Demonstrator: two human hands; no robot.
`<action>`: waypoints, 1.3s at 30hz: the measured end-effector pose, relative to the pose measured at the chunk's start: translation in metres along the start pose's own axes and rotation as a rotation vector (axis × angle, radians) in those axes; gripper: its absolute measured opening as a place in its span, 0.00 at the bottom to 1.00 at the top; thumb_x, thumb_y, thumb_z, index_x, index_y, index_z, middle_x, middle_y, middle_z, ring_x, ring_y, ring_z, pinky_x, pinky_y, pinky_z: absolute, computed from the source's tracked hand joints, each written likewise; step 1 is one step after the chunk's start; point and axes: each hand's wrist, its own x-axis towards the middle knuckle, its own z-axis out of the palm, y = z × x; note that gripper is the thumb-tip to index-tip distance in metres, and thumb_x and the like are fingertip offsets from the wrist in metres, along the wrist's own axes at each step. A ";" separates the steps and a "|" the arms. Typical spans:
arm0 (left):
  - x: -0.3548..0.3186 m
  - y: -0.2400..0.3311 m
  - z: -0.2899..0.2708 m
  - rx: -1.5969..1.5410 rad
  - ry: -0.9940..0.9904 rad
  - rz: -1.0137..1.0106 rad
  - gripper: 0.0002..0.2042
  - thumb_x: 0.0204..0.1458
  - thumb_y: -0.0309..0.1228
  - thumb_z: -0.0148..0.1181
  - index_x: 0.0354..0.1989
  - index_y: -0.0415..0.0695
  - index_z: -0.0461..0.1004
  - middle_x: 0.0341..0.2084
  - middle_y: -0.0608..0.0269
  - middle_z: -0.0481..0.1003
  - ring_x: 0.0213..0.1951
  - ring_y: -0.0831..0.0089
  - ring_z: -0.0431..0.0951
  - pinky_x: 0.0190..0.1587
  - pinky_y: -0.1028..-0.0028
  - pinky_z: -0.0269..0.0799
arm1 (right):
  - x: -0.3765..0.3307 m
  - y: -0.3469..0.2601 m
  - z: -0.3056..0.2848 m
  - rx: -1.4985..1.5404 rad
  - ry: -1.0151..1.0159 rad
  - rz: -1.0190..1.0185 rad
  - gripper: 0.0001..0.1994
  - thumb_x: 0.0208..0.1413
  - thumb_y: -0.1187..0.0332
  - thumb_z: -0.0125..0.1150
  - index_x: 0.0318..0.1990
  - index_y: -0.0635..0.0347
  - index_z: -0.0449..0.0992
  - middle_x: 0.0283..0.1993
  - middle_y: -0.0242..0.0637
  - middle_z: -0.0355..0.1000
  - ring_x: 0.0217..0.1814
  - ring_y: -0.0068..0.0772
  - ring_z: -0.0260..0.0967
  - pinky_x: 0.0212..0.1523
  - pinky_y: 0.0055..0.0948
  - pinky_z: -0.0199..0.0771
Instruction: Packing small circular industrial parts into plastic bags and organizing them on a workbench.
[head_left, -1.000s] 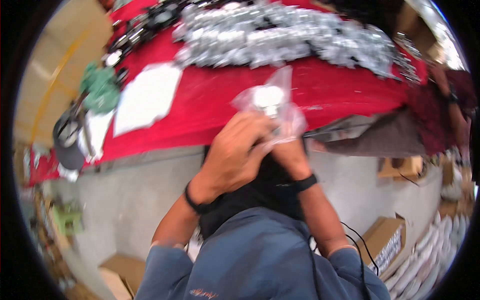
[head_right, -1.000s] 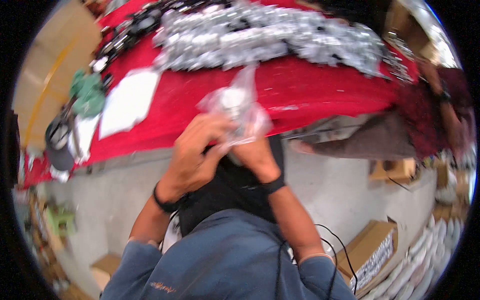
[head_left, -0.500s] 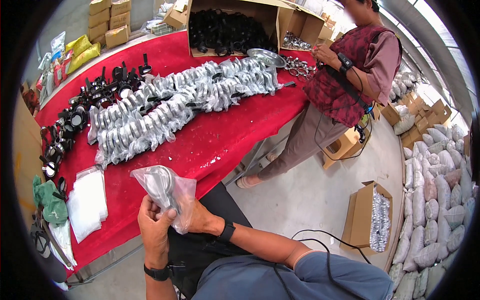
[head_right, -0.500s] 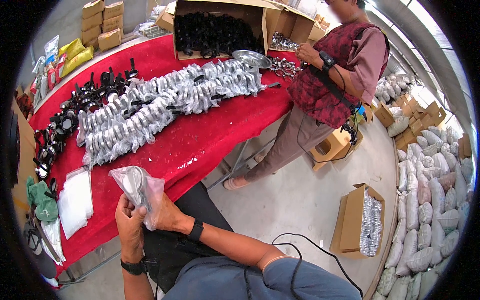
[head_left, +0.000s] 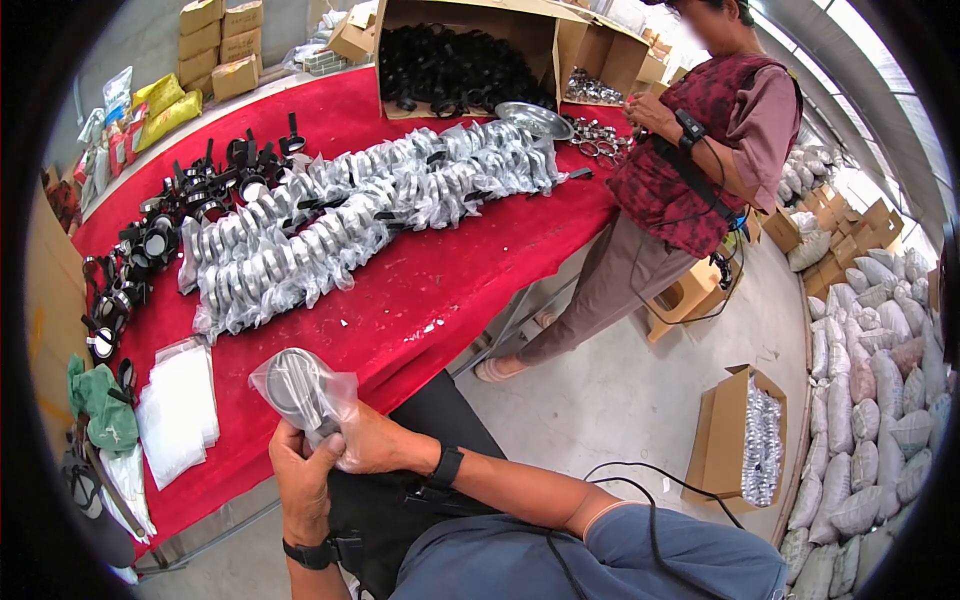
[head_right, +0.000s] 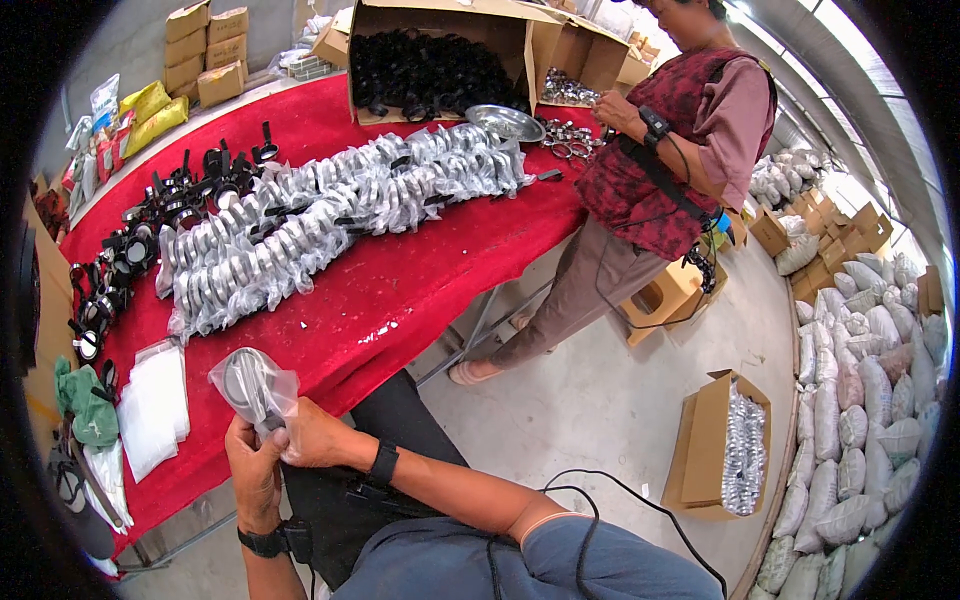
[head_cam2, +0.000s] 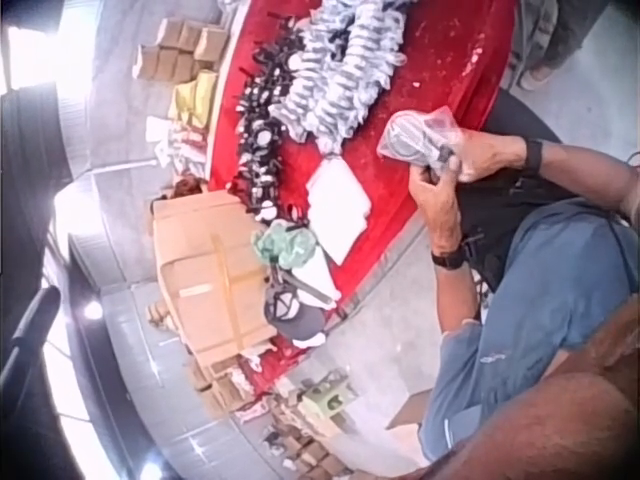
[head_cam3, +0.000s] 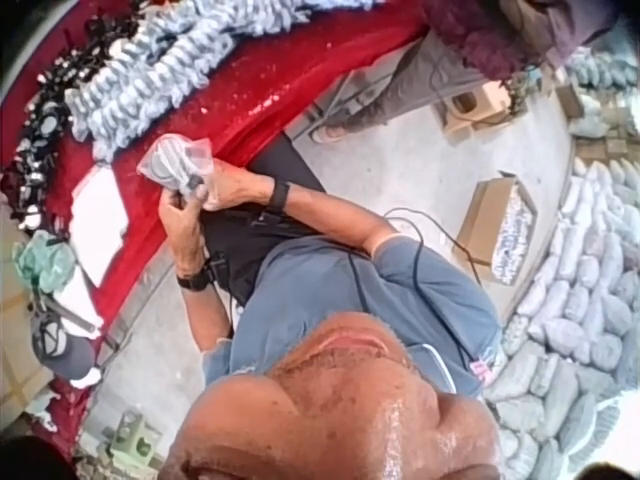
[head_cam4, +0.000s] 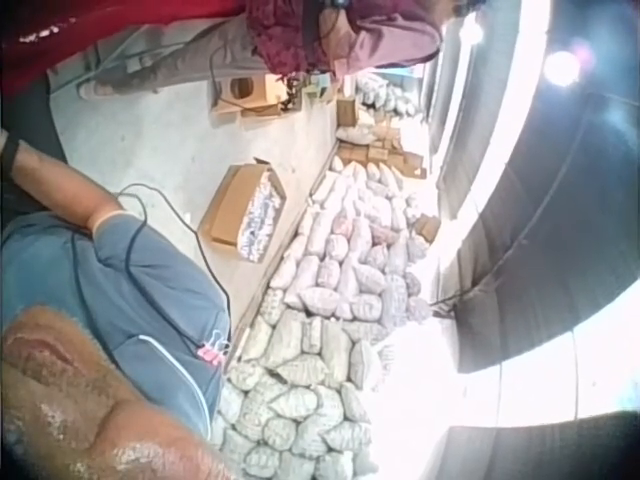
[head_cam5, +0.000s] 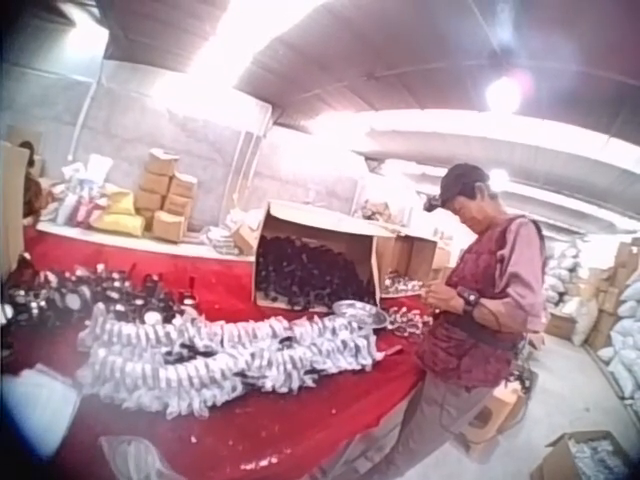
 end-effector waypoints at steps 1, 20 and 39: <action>-0.004 0.000 -0.006 0.063 0.049 -0.005 0.29 0.50 0.36 0.80 0.57 0.35 0.76 0.48 0.61 0.81 0.50 0.73 0.81 0.57 0.69 0.76 | -0.002 0.010 0.002 0.026 -0.018 0.004 0.18 0.51 0.74 0.62 0.50 0.70 0.74 0.38 0.57 0.79 0.41 0.56 0.81 0.44 0.49 0.80; 0.191 0.105 -0.179 1.550 0.286 0.524 0.14 0.55 0.30 0.69 0.49 0.39 0.77 0.35 0.37 0.80 0.40 0.37 0.81 0.42 0.54 0.77 | 0.045 0.062 -0.073 -0.620 0.345 -0.082 0.05 0.56 0.77 0.67 0.40 0.63 0.80 0.36 0.45 0.79 0.37 0.48 0.80 0.39 0.40 0.79; 0.233 0.063 -0.195 1.647 -0.104 0.068 0.20 0.63 0.44 0.60 0.44 0.34 0.82 0.35 0.33 0.80 0.41 0.37 0.83 0.46 0.50 0.77 | 0.045 0.058 -0.072 -0.701 0.335 -0.070 0.05 0.55 0.79 0.66 0.39 0.63 0.80 0.35 0.44 0.78 0.36 0.48 0.79 0.39 0.40 0.79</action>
